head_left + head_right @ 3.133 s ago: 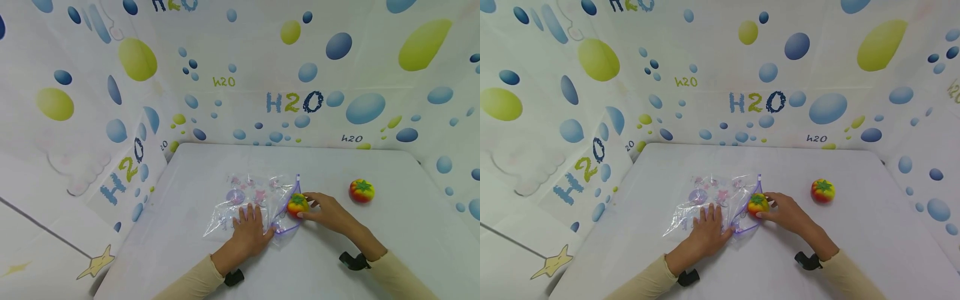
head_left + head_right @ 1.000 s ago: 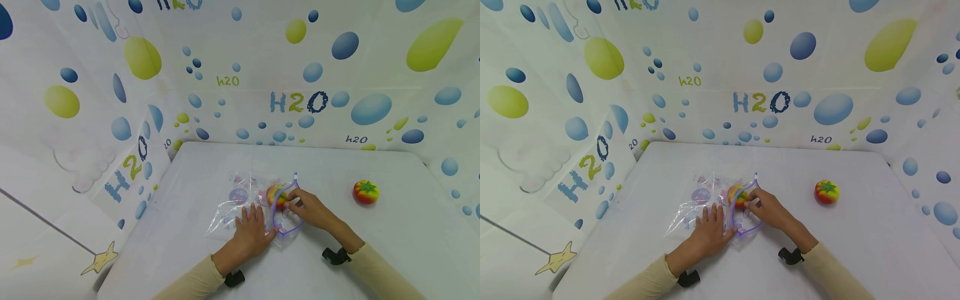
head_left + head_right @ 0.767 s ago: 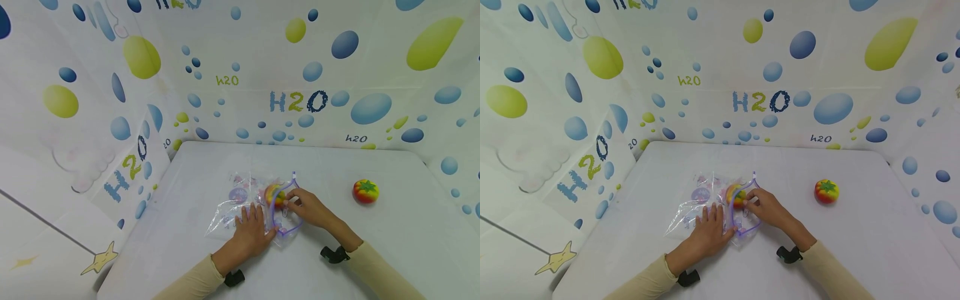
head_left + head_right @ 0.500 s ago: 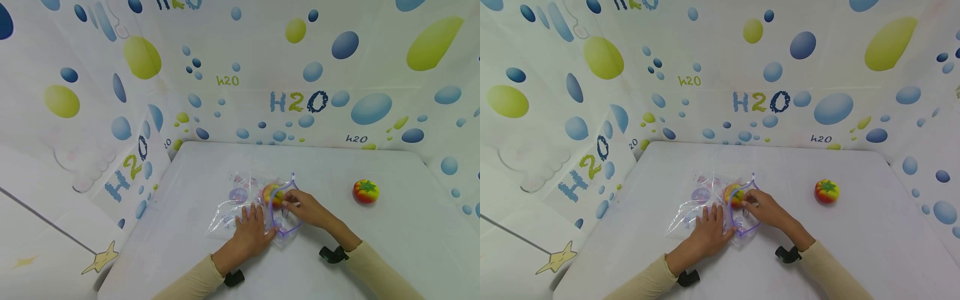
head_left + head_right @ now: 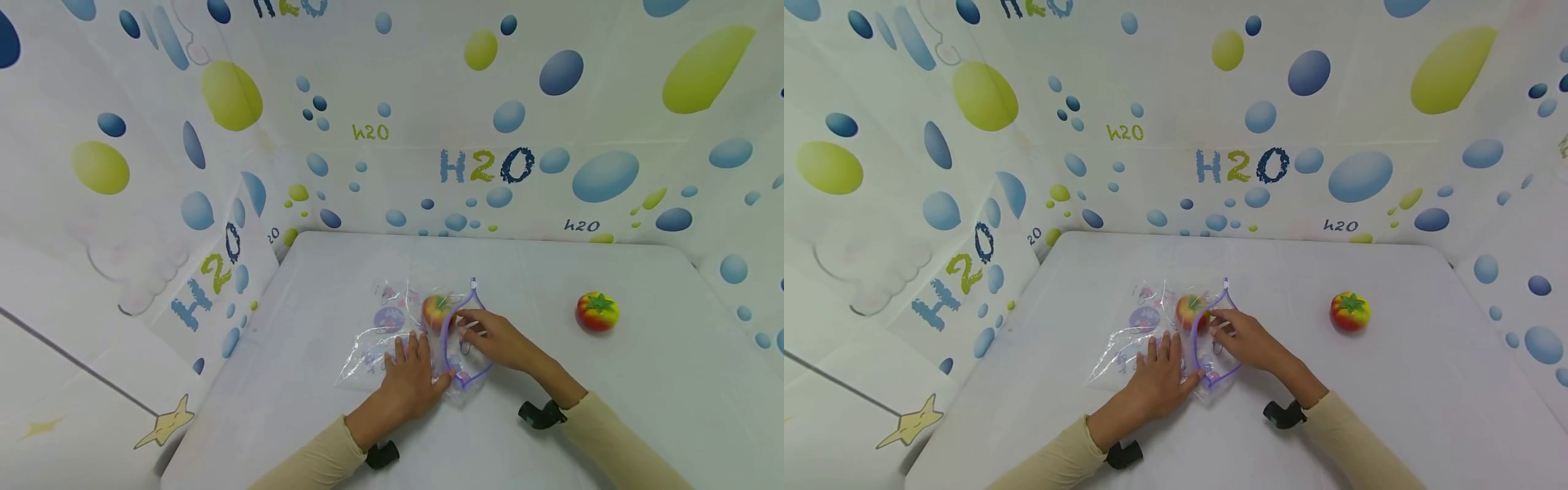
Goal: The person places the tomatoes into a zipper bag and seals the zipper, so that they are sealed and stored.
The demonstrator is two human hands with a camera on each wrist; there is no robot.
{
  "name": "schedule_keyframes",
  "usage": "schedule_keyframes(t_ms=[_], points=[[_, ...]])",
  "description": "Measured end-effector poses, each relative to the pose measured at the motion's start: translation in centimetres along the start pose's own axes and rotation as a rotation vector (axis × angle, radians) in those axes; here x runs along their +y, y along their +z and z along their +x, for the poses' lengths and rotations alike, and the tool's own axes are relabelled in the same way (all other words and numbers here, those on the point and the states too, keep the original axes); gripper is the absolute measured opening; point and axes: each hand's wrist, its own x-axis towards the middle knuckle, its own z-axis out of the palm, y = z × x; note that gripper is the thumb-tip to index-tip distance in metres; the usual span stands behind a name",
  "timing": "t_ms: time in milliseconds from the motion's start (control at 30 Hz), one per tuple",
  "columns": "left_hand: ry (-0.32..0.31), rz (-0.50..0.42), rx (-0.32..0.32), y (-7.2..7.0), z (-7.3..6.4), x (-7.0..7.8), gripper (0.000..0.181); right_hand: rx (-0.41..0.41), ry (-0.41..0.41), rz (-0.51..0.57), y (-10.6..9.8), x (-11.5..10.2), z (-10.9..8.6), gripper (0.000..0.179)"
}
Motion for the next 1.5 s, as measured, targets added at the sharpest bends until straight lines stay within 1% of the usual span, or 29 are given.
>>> schedule_keyframes(t_ms=[100,300,567,667,833,933,1133,1233,1300,1500], points=[[0.003,0.006,-0.002,0.2,0.0,-0.1,0.092,-0.007,0.002,0.009,0.1,-0.1,0.1,0.04],[0.0,0.01,-0.017,0.4,0.0,-0.1,0.092,-0.012,0.021,0.031,0.3,-0.2,0.3,0.029],[0.013,0.0,-0.001,0.2,0.0,-0.1,0.092,-0.024,0.022,0.0,0.5,-0.8,0.6,0.031],[0.024,-0.004,0.009,0.2,0.1,-0.2,0.091,-0.03,-0.01,-0.01,0.5,-0.9,0.6,0.026],[0.027,0.005,0.005,0.3,0.0,-0.2,0.091,-0.069,-0.086,-0.043,0.5,-0.8,0.6,0.017],[0.026,0.008,0.003,0.3,-0.1,-0.2,0.091,-0.092,-0.11,-0.048,0.5,-0.8,0.7,0.012],[0.017,0.024,-0.018,0.2,-0.1,-0.2,0.091,-0.124,-0.105,-0.034,0.6,-0.9,0.6,0.013],[0.021,0.025,-0.019,0.1,-0.2,-0.1,0.091,-0.131,-0.108,-0.02,0.6,-1.0,0.5,0.014],[0.023,0.025,-0.02,0.1,-0.2,-0.1,0.091,-0.129,-0.112,-0.025,0.6,-1.1,0.4,0.013],[0.027,0.019,-0.016,0.2,-0.2,-0.3,0.091,-0.096,-0.089,-0.075,0.1,-1.6,0.0,0.011]])
